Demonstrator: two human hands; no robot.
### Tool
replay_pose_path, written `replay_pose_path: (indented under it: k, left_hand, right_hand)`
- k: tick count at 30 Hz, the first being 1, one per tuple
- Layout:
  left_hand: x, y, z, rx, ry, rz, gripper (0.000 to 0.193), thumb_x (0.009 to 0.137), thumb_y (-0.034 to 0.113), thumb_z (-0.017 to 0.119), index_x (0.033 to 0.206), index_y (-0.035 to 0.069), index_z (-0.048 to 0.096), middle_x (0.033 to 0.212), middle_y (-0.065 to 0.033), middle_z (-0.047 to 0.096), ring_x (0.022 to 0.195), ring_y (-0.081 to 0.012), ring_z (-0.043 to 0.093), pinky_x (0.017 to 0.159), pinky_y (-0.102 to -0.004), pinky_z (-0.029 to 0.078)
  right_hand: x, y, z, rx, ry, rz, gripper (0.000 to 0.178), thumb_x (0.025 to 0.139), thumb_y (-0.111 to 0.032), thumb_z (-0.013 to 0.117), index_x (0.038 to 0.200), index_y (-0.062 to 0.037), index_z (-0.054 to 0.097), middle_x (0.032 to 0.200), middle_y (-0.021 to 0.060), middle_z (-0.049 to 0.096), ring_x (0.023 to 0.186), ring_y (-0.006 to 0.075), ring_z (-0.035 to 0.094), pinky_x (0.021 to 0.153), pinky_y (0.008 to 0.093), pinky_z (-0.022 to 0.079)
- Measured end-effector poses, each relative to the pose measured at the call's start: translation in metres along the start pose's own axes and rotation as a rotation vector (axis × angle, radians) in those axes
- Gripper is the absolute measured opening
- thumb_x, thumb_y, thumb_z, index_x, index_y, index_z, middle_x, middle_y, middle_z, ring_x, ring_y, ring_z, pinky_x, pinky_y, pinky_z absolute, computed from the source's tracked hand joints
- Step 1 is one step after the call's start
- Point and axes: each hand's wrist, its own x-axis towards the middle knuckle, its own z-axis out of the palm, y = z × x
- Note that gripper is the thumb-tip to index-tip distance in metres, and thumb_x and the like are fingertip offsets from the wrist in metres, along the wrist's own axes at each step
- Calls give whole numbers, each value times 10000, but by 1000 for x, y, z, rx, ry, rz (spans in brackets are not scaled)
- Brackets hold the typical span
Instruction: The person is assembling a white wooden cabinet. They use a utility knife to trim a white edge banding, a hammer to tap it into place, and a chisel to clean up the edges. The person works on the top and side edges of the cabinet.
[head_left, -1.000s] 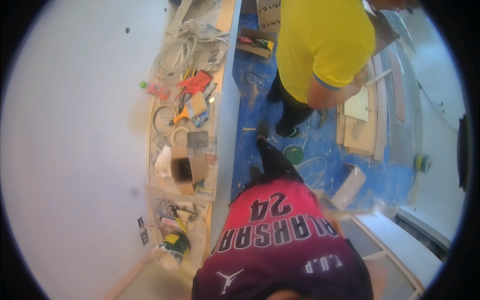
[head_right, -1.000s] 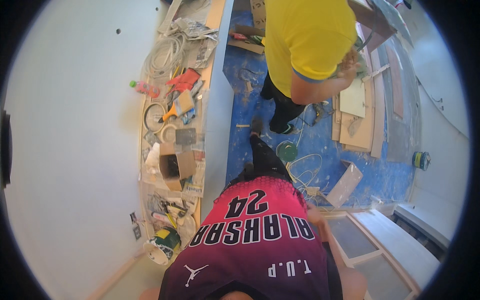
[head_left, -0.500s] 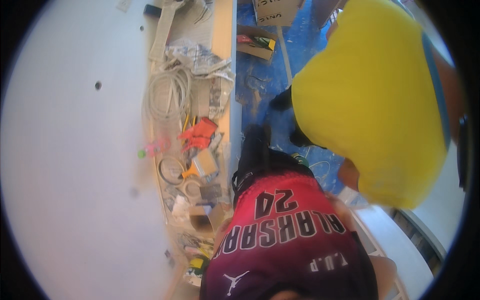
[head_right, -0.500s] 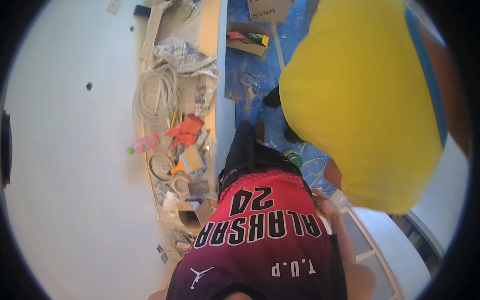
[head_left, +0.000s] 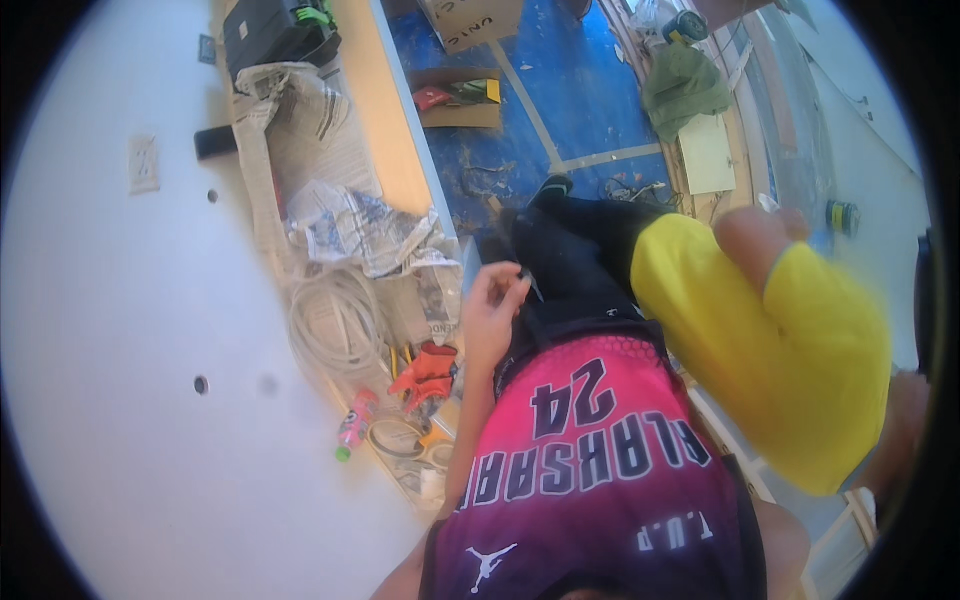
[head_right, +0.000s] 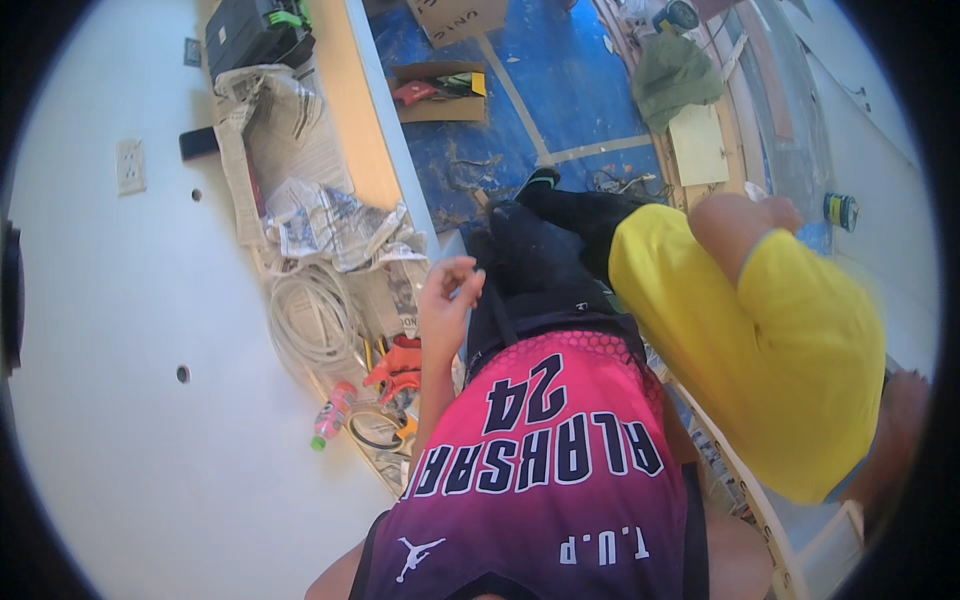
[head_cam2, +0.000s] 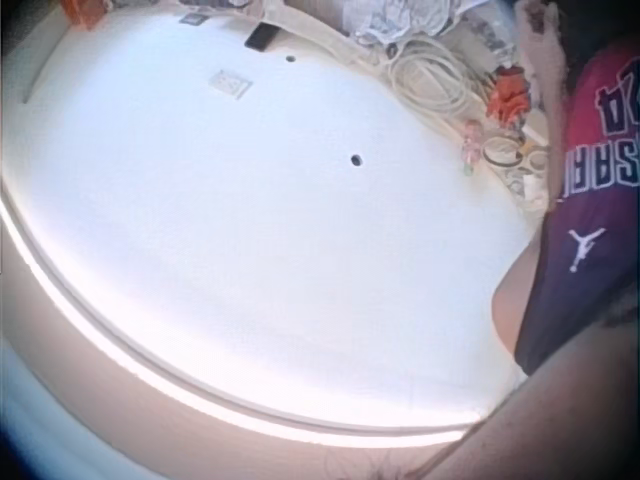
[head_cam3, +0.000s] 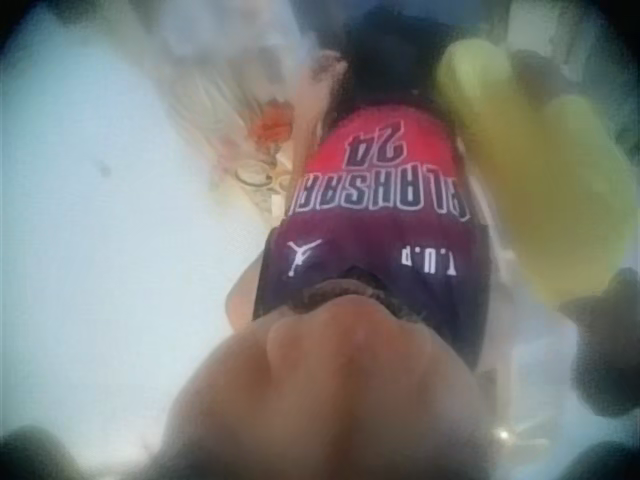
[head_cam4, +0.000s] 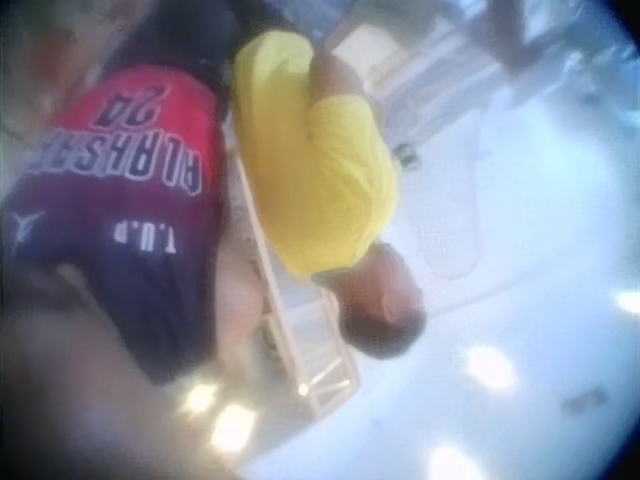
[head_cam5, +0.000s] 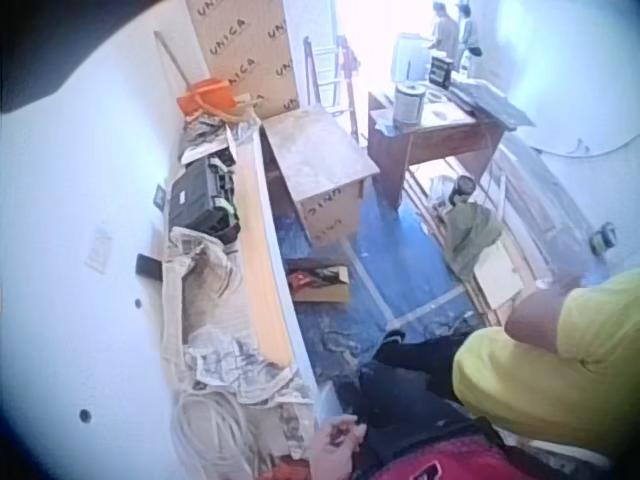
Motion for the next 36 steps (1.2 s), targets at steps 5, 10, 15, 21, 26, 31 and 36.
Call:
replay_pose_path:
  k: [5, 10, 15, 21, 26, 31, 36]
  left_hand:
    - [104, 3, 21, -15, 30, -113, 174, 991, 173, 602, 1091, 33, 627, 886, 8, 613, 788, -70, 575, 677, -214, 469]
    - [215, -28, 31, 78, 80, -347, 209, 997, 220, 598, 1112, 48, 629, 968, -9, 619, 849, -90, 589, 732, -238, 494]
    - [367, -117, 12, -176, 378, -543, 263, 1006, 247, 584, 1191, 62, 604, 1088, -29, 607, 957, -125, 587, 810, -300, 499]
    - [590, -236, -43, -186, 712, -480, 474, 982, 318, 615, 1361, 54, 512, 1287, -73, 549, 1164, -214, 531, 992, -374, 433]
    - [766, -312, -131, -30, 641, -527, 635, 944, 476, 622, 1429, 92, 482, 1382, -98, 530, 1274, -233, 487, 1108, -424, 301]
    - [814, -383, -296, 95, 352, -202, 474, 993, 375, 577, 1398, 138, 503, 1300, -43, 577, 1224, -169, 528, 999, -405, 440]
    - [903, -299, -173, -402, 210, -177, 285, 972, 194, 599, 1242, 102, 616, 1234, -77, 621, 1135, -223, 602, 875, -399, 530]
  right_hand:
    - [61, -55, 16, 5, -5, 38, 220, 897, -50, 534, 1073, -14, 662, 1038, 76, 680, 929, 175, 655, 788, 299, 513]
    - [170, -136, 10, 3, 36, 91, 195, 908, -86, 539, 1029, -11, 672, 993, 75, 690, 912, 174, 656, 770, 297, 511]
    - [349, -239, -39, -449, 175, -146, 197, 919, -135, 545, 970, -6, 684, 868, 84, 685, 833, 173, 655, 735, 306, 505]
    - [582, -440, -1, -758, 257, -443, 278, 948, -221, 551, 1136, -39, 644, 950, 199, 696, 917, 386, 667, 802, 429, 505]
    - [778, -525, 76, -852, 109, -763, 289, 933, -230, 564, 1155, -68, 654, 1089, 225, 671, 1031, 418, 626, 861, 460, 499]
    - [851, -565, 160, -692, -152, -713, 304, 922, -220, 576, 1179, -78, 654, 1074, 198, 691, 992, 376, 661, 879, 419, 513]
    - [866, -553, 104, -515, -107, -582, 316, 931, -225, 590, 1195, -60, 644, 1055, 150, 712, 969, 295, 682, 870, 371, 516]
